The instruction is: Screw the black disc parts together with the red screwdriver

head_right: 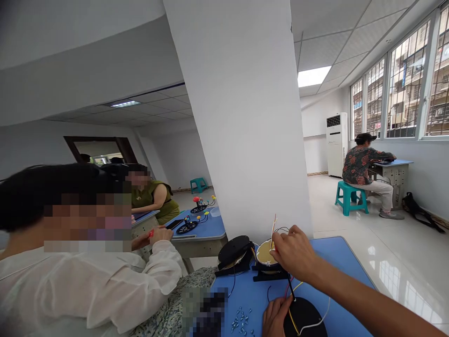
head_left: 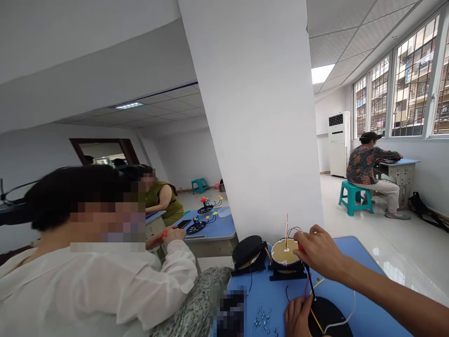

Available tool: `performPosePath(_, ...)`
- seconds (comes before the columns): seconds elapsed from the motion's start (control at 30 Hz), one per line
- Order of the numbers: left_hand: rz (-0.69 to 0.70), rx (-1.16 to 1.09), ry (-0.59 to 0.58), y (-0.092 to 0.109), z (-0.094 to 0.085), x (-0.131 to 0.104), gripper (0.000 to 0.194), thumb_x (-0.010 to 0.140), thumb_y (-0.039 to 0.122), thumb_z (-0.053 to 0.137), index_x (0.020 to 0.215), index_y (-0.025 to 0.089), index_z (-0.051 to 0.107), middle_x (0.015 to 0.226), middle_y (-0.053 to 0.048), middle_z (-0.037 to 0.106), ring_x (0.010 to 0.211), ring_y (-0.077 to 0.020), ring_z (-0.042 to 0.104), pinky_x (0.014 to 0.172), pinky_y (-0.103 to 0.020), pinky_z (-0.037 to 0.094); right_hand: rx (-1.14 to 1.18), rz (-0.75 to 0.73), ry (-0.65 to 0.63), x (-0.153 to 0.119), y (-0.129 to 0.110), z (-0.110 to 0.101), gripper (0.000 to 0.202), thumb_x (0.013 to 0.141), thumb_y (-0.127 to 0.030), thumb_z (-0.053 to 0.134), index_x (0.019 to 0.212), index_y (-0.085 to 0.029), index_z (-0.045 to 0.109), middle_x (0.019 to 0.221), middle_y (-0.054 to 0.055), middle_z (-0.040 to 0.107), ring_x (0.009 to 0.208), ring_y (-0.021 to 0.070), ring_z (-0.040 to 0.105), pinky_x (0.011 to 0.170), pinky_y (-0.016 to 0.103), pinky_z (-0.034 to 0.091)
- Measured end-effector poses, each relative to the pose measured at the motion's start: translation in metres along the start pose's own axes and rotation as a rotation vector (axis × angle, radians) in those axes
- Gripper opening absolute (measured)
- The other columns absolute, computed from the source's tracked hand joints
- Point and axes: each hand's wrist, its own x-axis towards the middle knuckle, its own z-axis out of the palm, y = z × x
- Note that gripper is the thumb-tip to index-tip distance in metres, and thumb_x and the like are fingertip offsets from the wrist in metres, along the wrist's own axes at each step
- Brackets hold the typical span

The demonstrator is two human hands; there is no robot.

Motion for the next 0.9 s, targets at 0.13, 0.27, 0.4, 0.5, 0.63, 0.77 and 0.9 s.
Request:
performPosePath(0.13, -0.038, -0.01, -0.028, 0.008, -0.005, -0.003, 0.106, 0.051, 0.071, 0.076, 0.141, 0.025, 0.046, 0.134, -0.013, 0.054, 0.128, -0.0348, 0.044, 0.111, -0.045, 0.03, 0.038, -0.093, -0.036, -0.005, 0.004, -0.006, 0.03, 0.094, -0.015, 0.043, 0.124, -0.018, 0.048, 0.121, 0.014, 0.062, 0.099, 0.023, 0.065, 0.082, 0.034, 0.046)
performPosePath(0.27, -0.052, -0.008, -0.04, 0.012, -0.008, -0.005, 0.105, 0.053, 0.069, 0.076, 0.142, 0.024, 0.045, 0.134, -0.013, 0.053, 0.128, -0.0353, 0.043, 0.112, -0.045, 0.028, 0.068, -0.14, -0.076, -0.004, 0.007, -0.009, 0.03, 0.094, -0.017, 0.049, 0.123, -0.022, 0.049, 0.104, 0.006, 0.069, 0.087, 0.0199, 0.067, 0.077, 0.03, 0.047)
performPosePath(0.4, -0.031, 0.018, -0.028, 0.01, -0.007, -0.003, 0.099, 0.06, 0.072, 0.066, 0.143, 0.023, 0.044, 0.13, -0.013, 0.056, 0.125, -0.0353, 0.046, 0.11, -0.047, 0.031, -0.019, 0.0, -0.001, 0.001, 0.006, 0.003, 0.015, 0.096, -0.023, 0.05, 0.108, -0.016, 0.055, 0.083, 0.01, 0.069, 0.075, 0.0279, 0.067, 0.076, 0.04, 0.043)
performPosePath(0.5, -0.023, 0.055, -0.026, 0.009, -0.005, -0.002, 0.093, 0.063, 0.069, 0.064, 0.142, 0.024, 0.046, 0.129, -0.013, 0.058, 0.122, -0.0349, 0.049, 0.106, -0.046, 0.035, -0.02, 0.003, 0.011, -0.002, 0.009, 0.004, 0.026, 0.098, -0.022, 0.044, 0.123, -0.015, 0.05, 0.094, 0.012, 0.069, 0.083, 0.0281, 0.067, 0.076, 0.04, 0.045)
performPosePath(0.63, -0.043, 0.032, -0.03, 0.013, -0.008, -0.003, 0.096, 0.059, 0.064, 0.071, 0.143, 0.024, 0.045, 0.134, -0.011, 0.056, 0.128, -0.0341, 0.045, 0.11, -0.043, 0.031, 0.035, -0.088, -0.037, -0.01, 0.012, -0.01, 0.042, 0.098, -0.02, 0.042, 0.14, -0.017, 0.036, 0.128, 0.014, 0.061, 0.112, 0.0228, 0.06, 0.084, 0.033, 0.047)
performPosePath(0.77, -0.072, 0.037, -0.079, 0.019, -0.014, -0.006, 0.1, 0.057, 0.058, 0.074, 0.144, 0.022, 0.041, 0.141, -0.012, 0.051, 0.134, -0.0335, 0.039, 0.114, -0.042, 0.026, 0.022, -0.042, -0.074, -0.007, 0.005, -0.016, 0.024, 0.095, -0.022, 0.052, 0.119, -0.015, 0.053, 0.101, 0.009, 0.07, 0.089, 0.0226, 0.066, 0.08, 0.033, 0.047)
performPosePath(0.9, -0.081, 0.065, -0.08, 0.024, -0.017, -0.009, 0.095, 0.06, 0.056, 0.07, 0.144, 0.022, 0.042, 0.142, -0.011, 0.05, 0.135, -0.033, 0.038, 0.114, -0.042, 0.026, -0.042, 0.07, -0.044, -0.003, -0.004, -0.011, 0.015, 0.097, -0.025, 0.052, 0.102, -0.012, 0.058, 0.088, 0.013, 0.069, 0.082, 0.0277, 0.065, 0.078, 0.041, 0.046)
